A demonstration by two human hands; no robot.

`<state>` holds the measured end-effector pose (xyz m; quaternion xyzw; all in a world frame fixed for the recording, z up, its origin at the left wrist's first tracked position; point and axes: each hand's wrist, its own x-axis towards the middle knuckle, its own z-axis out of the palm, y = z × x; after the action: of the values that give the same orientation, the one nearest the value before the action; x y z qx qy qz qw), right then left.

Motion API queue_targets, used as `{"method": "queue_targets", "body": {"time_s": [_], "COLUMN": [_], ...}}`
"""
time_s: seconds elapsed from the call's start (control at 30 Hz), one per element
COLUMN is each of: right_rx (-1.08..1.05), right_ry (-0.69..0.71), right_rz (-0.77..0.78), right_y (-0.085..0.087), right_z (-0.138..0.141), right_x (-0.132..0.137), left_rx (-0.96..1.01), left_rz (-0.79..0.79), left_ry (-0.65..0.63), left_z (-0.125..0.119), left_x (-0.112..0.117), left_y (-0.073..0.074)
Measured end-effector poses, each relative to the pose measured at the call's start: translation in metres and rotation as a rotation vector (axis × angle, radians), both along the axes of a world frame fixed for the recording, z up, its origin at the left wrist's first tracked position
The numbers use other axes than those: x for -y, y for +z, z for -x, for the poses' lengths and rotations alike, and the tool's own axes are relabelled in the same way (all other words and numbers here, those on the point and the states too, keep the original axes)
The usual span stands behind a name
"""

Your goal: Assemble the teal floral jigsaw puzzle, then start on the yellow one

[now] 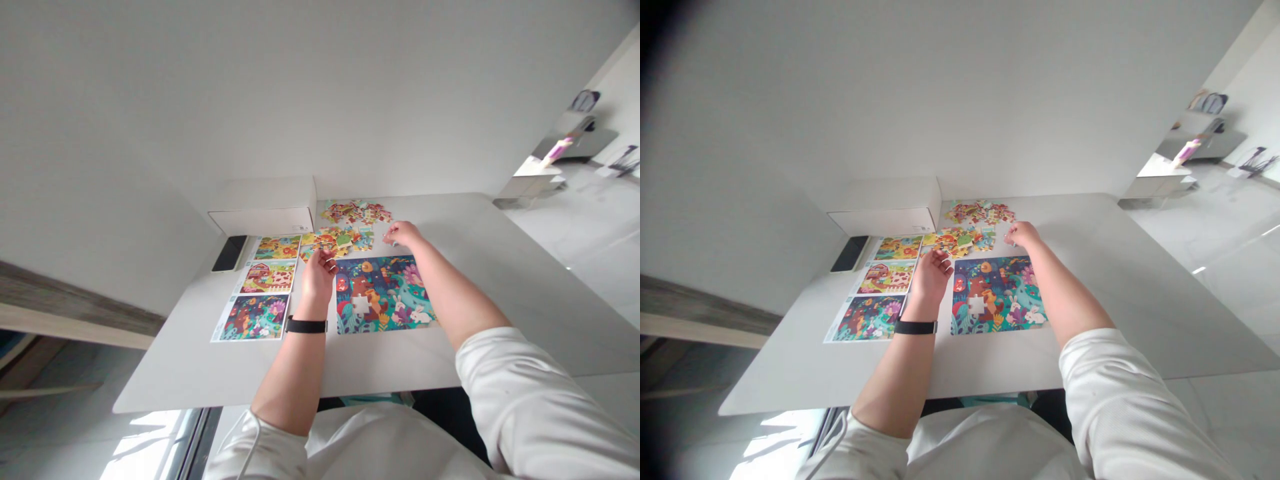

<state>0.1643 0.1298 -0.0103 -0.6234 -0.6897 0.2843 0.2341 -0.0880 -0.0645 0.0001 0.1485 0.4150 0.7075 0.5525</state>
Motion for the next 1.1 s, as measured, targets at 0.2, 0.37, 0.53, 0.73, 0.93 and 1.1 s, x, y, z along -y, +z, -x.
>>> {"method": "queue_targets", "body": {"time_s": [0.2,0.37,0.53,0.73,0.93,1.1], "right_rx": [-0.427,-0.626,-0.771,-0.779,-0.728,-0.705], "right_ry": [0.028,0.116,0.138,0.157,0.231,0.213], "right_rz": [0.018,0.017,0.062,0.113,0.096,0.089], "right_y": [0.017,0.021,0.012,-0.006,-0.017,-0.020], "right_z": [-0.003,0.001,0.010,0.025,0.030,0.027], "right_x": [0.061,0.139,0.188,0.203,0.206,0.202], "left_rx": [0.004,-0.126,-0.244,-0.385,-0.486,-0.539], "left_rz": [-0.038,-0.137,-0.178,-0.133,-0.153,-0.186], "left_ry": [-0.003,0.004,-0.033,-0.200,-0.279,-0.358], "left_z": [-0.008,-0.016,-0.024,-0.017,-0.018,-0.023], "left_x": [0.002,0.011,0.024,0.049,0.061,0.062], "left_y": [0.007,0.012,0.021,0.010,-0.019,-0.020]}}
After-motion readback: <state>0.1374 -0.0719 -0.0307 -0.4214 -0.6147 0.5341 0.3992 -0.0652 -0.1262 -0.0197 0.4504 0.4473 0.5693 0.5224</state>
